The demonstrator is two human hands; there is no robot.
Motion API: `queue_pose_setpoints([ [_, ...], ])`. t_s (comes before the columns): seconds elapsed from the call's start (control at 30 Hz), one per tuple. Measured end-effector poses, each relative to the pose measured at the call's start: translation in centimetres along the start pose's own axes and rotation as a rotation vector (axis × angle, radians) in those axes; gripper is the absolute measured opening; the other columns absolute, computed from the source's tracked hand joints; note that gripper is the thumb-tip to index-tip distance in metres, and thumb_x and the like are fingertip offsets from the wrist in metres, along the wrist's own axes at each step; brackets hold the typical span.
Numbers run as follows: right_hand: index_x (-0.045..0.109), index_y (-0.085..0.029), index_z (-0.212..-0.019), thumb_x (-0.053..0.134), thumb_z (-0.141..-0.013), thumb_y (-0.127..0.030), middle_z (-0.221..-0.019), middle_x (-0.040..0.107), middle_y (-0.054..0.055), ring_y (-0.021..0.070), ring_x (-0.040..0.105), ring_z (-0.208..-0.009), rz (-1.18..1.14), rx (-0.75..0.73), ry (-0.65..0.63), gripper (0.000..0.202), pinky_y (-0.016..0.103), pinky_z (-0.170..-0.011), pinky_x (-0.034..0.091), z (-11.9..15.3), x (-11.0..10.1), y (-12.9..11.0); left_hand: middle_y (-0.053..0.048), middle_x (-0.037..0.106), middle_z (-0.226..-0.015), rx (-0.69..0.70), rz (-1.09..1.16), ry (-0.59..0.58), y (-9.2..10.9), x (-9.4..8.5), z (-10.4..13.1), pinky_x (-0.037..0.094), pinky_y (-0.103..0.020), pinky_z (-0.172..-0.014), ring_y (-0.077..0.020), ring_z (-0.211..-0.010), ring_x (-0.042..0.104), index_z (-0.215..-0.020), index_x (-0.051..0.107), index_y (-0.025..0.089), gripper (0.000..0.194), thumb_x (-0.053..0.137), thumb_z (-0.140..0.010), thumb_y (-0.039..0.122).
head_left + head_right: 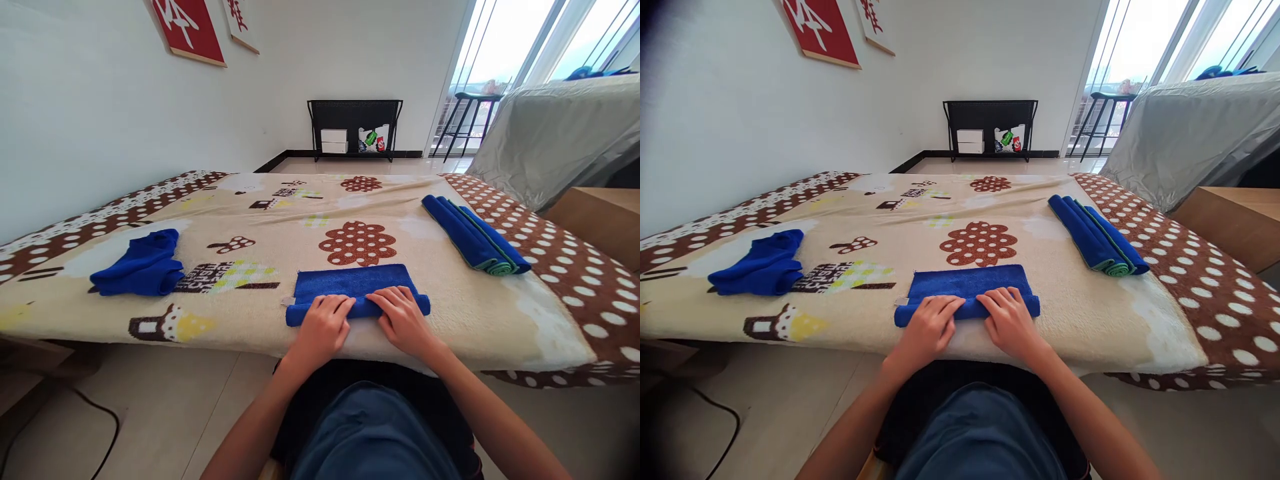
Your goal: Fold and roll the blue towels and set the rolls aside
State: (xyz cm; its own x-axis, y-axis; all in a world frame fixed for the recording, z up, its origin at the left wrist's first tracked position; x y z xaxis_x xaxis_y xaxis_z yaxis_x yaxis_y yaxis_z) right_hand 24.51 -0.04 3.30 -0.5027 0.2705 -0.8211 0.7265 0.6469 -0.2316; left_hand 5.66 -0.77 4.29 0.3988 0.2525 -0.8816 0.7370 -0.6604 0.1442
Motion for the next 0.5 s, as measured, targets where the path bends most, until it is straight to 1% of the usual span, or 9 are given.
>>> queue_pose_setpoints([
  [0.07, 0.06, -0.016, -0.123, 0.048, -0.087, -0.01, -0.116, 0.067, 0.009, 0.0229, 0.058, -0.105, -0.009, -0.027, -0.019, 0.039, 0.042, -0.095, 0.041, -0.6, 0.5, -0.9, -0.011, 0.066, -0.124, 0.034, -0.027, -0.016, 1.0, 0.8, -0.8, 0.043, -0.042, -0.096, -0.0251, -0.112, 0.06, -0.13, 0.057, 0.017, 0.036, 0.042, -0.097, 0.018],
  [0.1, 0.06, -0.015, -0.124, 0.048, -0.089, -0.011, -0.116, 0.067, 0.009, 0.0228, 0.059, -0.105, -0.007, -0.036, -0.026, 0.037, 0.041, -0.094, 0.041, -0.6, 0.6, -1.0, -0.011, 0.066, -0.125, 0.037, -0.042, -0.022, 1.0, 1.1, -0.9, 0.043, -0.043, -0.096, -0.0253, -0.113, 0.06, -0.131, 0.056, 0.016, 0.036, 0.041, -0.099, 0.021],
  [0.2, 0.057, -0.016, -0.13, 0.046, -0.096, -0.02, -0.121, 0.067, 0.009, 0.0225, 0.06, -0.107, 0.03, -0.038, -0.054, 0.036, 0.041, -0.094, 0.042, 0.0, 0.4, -0.1, -0.011, 0.065, -0.129, 0.008, -0.076, -0.042, -0.1, 1.3, -0.2, 0.043, -0.043, -0.097, -0.0249, -0.117, 0.06, -0.135, 0.054, 0.016, 0.039, 0.042, -0.101, 0.032],
  [0.27, 0.054, -0.017, -0.134, 0.045, -0.1, -0.028, -0.124, 0.066, 0.009, 0.023, 0.06, -0.11, 0.076, -0.017, -0.066, 0.038, 0.042, -0.096, 0.042, 0.8, -0.1, 1.1, -0.011, 0.064, -0.132, -0.035, -0.099, -0.057, -1.4, 0.9, 0.7, 0.043, -0.043, -0.098, -0.0246, -0.122, 0.059, -0.137, 0.053, 0.017, 0.042, 0.042, -0.102, 0.037],
  [0.37, 0.054, -0.018, -0.135, 0.047, -0.1, -0.037, -0.126, 0.065, 0.009, 0.0246, 0.058, -0.114, 0.132, 0.03, -0.051, 0.04, 0.044, -0.098, 0.041, 1.8, -0.9, 2.6, -0.011, 0.062, -0.136, -0.098, -0.139, -0.075, -2.9, -0.1, 1.9, 0.043, -0.043, -0.099, -0.0254, -0.127, 0.056, -0.136, 0.055, 0.018, 0.043, 0.04, -0.102, 0.04],
  [0.43, 0.057, -0.018, -0.132, 0.049, -0.099, -0.037, -0.126, 0.064, 0.01, 0.0252, 0.057, -0.115, 0.138, 0.047, -0.028, 0.038, 0.044, -0.099, 0.041, 2.1, -1.4, 2.8, -0.012, 0.062, -0.135, -0.123, -0.16, -0.071, -3.2, -0.8, 2.1, 0.043, -0.045, -0.099, -0.0273, -0.127, 0.056, -0.133, 0.058, 0.017, 0.043, 0.04, -0.102, 0.042],
  [0.5, 0.059, -0.018, -0.128, 0.05, -0.098, -0.035, -0.123, 0.065, 0.01, 0.0248, 0.057, -0.114, 0.113, 0.037, -0.015, 0.035, 0.042, -0.098, 0.042, 1.8, -1.7, 2.3, -0.013, 0.064, -0.132, -0.121, -0.156, -0.061, -2.6, -1.1, 1.6, 0.043, -0.046, -0.1, -0.0287, -0.125, 0.058, -0.129, 0.06, 0.015, 0.042, 0.042, -0.101, 0.04],
])
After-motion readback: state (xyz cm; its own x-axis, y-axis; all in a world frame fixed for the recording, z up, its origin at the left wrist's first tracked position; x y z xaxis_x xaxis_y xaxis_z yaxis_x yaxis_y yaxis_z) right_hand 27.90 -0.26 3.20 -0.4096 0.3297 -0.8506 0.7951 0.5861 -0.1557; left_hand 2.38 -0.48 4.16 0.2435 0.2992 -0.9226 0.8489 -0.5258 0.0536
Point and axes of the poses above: each hand's wrist, its own z-axis away from the middle knuckle, its own x-axis out of the palm, y = z × x, the point moved 4 cm from there along -z, towards the middle knuckle
